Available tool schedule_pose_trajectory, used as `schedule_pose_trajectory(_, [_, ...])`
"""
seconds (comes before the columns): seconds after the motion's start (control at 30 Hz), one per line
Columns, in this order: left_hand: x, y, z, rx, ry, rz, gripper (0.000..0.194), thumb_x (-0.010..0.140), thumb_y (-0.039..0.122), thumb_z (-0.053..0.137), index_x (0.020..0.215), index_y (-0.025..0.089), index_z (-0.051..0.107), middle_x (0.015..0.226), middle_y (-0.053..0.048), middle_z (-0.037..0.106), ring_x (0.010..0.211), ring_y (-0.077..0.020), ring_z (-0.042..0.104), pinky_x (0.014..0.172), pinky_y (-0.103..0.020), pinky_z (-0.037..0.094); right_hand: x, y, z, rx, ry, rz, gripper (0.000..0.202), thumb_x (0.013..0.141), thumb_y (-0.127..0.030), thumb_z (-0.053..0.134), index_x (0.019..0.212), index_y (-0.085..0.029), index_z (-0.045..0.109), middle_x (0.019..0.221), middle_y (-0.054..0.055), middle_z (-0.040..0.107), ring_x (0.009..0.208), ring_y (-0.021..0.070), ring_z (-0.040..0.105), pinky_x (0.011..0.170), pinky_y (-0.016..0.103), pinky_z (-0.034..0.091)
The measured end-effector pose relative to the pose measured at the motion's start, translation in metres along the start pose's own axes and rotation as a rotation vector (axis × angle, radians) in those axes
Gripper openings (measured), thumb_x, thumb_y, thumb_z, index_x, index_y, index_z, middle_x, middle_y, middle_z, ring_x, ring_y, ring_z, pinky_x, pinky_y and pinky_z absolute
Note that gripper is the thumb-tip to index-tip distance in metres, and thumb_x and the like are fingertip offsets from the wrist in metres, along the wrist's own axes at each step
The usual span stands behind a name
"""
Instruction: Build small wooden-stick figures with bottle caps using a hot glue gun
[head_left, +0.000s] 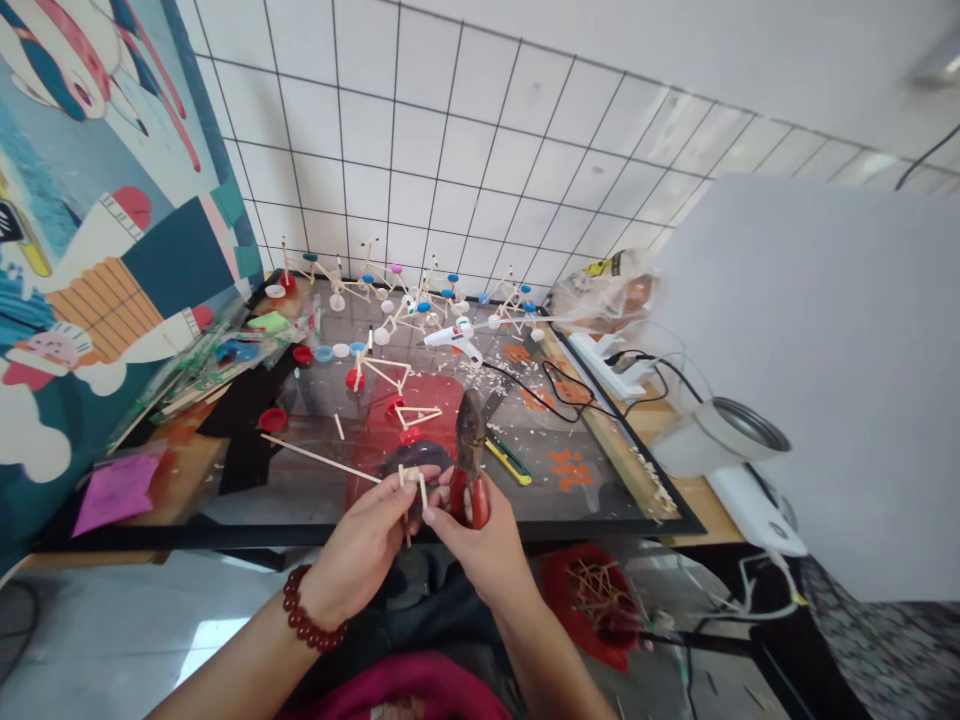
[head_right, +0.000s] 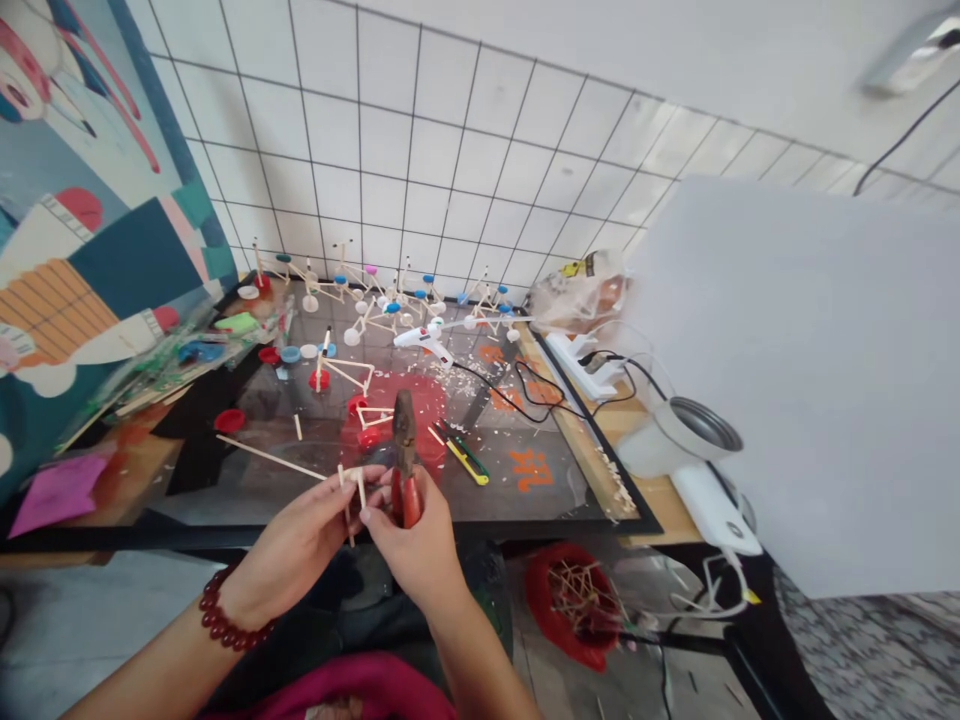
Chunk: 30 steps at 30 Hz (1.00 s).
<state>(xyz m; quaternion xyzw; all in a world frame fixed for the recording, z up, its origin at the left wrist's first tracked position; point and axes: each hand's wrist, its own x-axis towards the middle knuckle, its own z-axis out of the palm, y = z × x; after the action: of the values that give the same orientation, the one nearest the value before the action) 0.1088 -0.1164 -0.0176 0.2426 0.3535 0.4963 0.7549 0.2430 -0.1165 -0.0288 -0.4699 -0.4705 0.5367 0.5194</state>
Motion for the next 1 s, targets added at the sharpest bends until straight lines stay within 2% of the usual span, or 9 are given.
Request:
schedule_pose_trajectory(0.2, [-0.008,-0.005,0.006,-0.036,-0.055,-0.056,0.037,0.074,0.036,0.083,0.105,0.018,0.077,0.108,-0.009,0.076,0.108,-0.0238,0.064,0.093,-0.032,0.046,-0.003,-0.008,0.001,-0.257,0.028,-0.051,0.027,0.068,-0.017,0.068,0.094,-0.021,0.061,0.08,0.0,0.071,0.073,0.0172,0.068,0.072,0.029,0.057])
schedule_pose_trajectory(0.33, [-0.005,-0.008,0.005,-0.044,-0.053,-0.082,0.038,0.075,0.033,0.082,0.108,0.016,0.075,0.109,-0.01,0.076,0.113,-0.0262,0.064,0.098,-0.034,0.046,-0.005,-0.009,0.002,-0.3,0.029,-0.065,0.025,0.07,-0.018,0.068,0.094,-0.021,0.061,0.079,0.001,0.072,0.071,0.0177,0.068,0.071,0.03,0.057])
schedule_pose_trajectory(0.43, [-0.004,-0.006,0.002,-0.091,-0.045,-0.058,0.033,0.079,0.033,0.079,0.106,0.015,0.075,0.109,-0.011,0.076,0.111,-0.0251,0.067,0.094,-0.031,0.051,-0.007,-0.011,0.0,-0.252,0.019,-0.068,0.027,0.07,-0.019,0.069,0.096,-0.021,0.062,0.083,0.002,0.072,0.074,0.0186,0.069,0.072,0.031,0.057])
schedule_pose_trajectory(0.5, [-0.004,-0.003,-0.001,-0.14,-0.035,-0.055,0.026,0.084,0.031,0.074,0.103,0.014,0.074,0.109,-0.012,0.076,0.108,-0.0241,0.069,0.093,-0.031,0.053,-0.009,-0.01,-0.005,-0.222,0.057,-0.081,0.028,0.07,-0.02,0.071,0.096,-0.022,0.061,0.085,0.002,0.072,0.075,0.0186,0.068,0.071,0.031,0.057])
schedule_pose_trajectory(0.6, [-0.005,0.002,-0.01,-0.168,-0.061,-0.142,0.02,0.089,0.026,0.066,0.101,0.012,0.073,0.11,-0.015,0.076,0.103,-0.025,0.072,0.094,-0.037,0.055,-0.011,-0.008,-0.017,-0.224,0.111,-0.116,0.028,0.07,-0.02,0.075,0.093,-0.023,0.059,0.083,0.0,0.068,0.065,0.014,0.061,0.063,0.026,0.053])
schedule_pose_trajectory(0.7, [-0.008,0.001,-0.02,-0.092,-0.082,-0.258,0.019,0.091,0.025,0.063,0.101,0.012,0.072,0.105,-0.015,0.077,0.091,-0.0249,0.075,0.083,-0.037,0.059,-0.01,-0.004,-0.031,-0.201,0.019,-0.129,0.03,0.073,-0.019,0.075,0.097,-0.023,0.059,0.093,0.001,0.069,0.056,0.0092,0.049,0.056,0.024,0.046])
schedule_pose_trajectory(0.8, [-0.011,-0.005,-0.026,0.033,-0.129,-0.348,0.024,0.09,0.032,0.064,0.098,0.011,0.072,0.093,-0.015,0.079,0.08,-0.0236,0.076,0.073,-0.032,0.06,-0.007,0.001,-0.037,-0.175,-0.089,-0.11,0.023,0.079,-0.021,0.072,0.099,-0.023,0.061,0.102,0.003,0.071,0.064,0.012,0.054,0.064,0.027,0.048])
schedule_pose_trajectory(0.9, [-0.015,-0.01,-0.027,0.133,-0.196,-0.413,0.031,0.085,0.041,0.069,0.094,0.011,0.071,0.083,-0.016,0.079,0.07,-0.0234,0.076,0.063,-0.029,0.059,-0.005,0.004,-0.033,-0.143,-0.115,-0.094,0.016,0.081,-0.023,0.07,0.094,-0.022,0.06,0.091,0.002,0.072,0.078,0.0166,0.062,0.077,0.031,0.051])
schedule_pose_trajectory(1.0, [-0.016,-0.014,-0.024,0.157,-0.224,-0.439,0.036,0.08,0.044,0.074,0.093,0.011,0.07,0.082,-0.016,0.078,0.068,-0.0232,0.076,0.059,-0.028,0.059,-0.004,0.003,-0.026,-0.105,-0.126,-0.025,0.019,0.077,-0.025,0.072,0.09,-0.021,0.058,0.08,0.0,0.069,0.074,0.0161,0.063,0.073,0.03,0.052])
